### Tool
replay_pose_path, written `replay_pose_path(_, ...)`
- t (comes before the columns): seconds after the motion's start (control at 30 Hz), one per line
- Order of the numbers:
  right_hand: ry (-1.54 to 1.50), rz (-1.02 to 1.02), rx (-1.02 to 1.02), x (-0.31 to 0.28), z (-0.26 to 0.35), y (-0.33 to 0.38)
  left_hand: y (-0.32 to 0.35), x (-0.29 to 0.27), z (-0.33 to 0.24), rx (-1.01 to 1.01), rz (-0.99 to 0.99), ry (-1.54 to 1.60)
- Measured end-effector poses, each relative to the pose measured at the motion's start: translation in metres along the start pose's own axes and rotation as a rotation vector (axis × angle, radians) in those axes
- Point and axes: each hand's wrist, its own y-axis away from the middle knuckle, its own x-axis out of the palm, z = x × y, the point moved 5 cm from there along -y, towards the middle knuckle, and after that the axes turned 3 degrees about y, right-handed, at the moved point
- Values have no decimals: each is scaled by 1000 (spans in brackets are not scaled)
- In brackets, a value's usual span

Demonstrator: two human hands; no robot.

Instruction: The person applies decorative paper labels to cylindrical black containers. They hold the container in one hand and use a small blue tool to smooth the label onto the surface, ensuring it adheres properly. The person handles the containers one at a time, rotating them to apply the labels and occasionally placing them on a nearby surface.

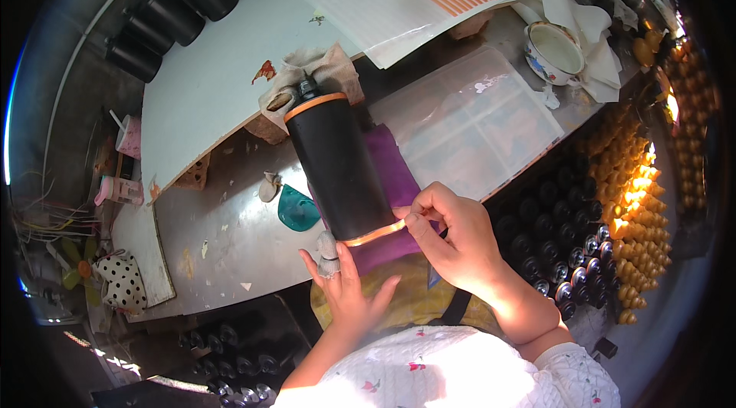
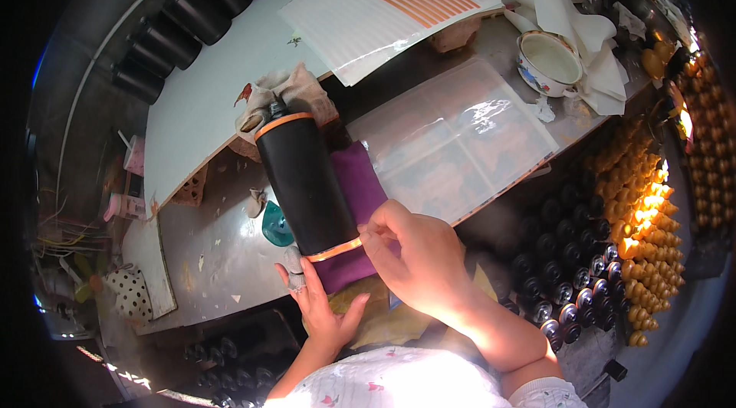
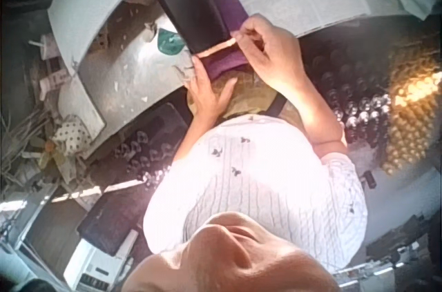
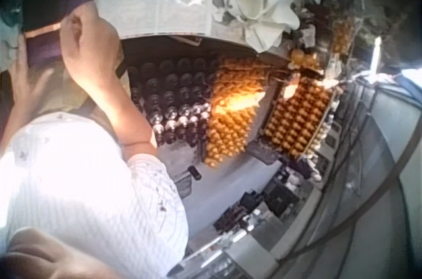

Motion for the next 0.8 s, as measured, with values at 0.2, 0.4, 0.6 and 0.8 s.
replay_pose_path(0.2,-160,39,81,0,-8,1,-10,-1,-7,81,-44,-31)
replay_pose_path(0.4,-256,64,62,2,-13,1,-13,1,-11,135,-23,-168)
replay_pose_path(0.6,-300,53,66,2,-19,0,-14,2,-6,98,-123,-69)
replay_pose_path(0.8,-405,50,71,7,-29,-3,-14,2,-7,79,-101,-172)
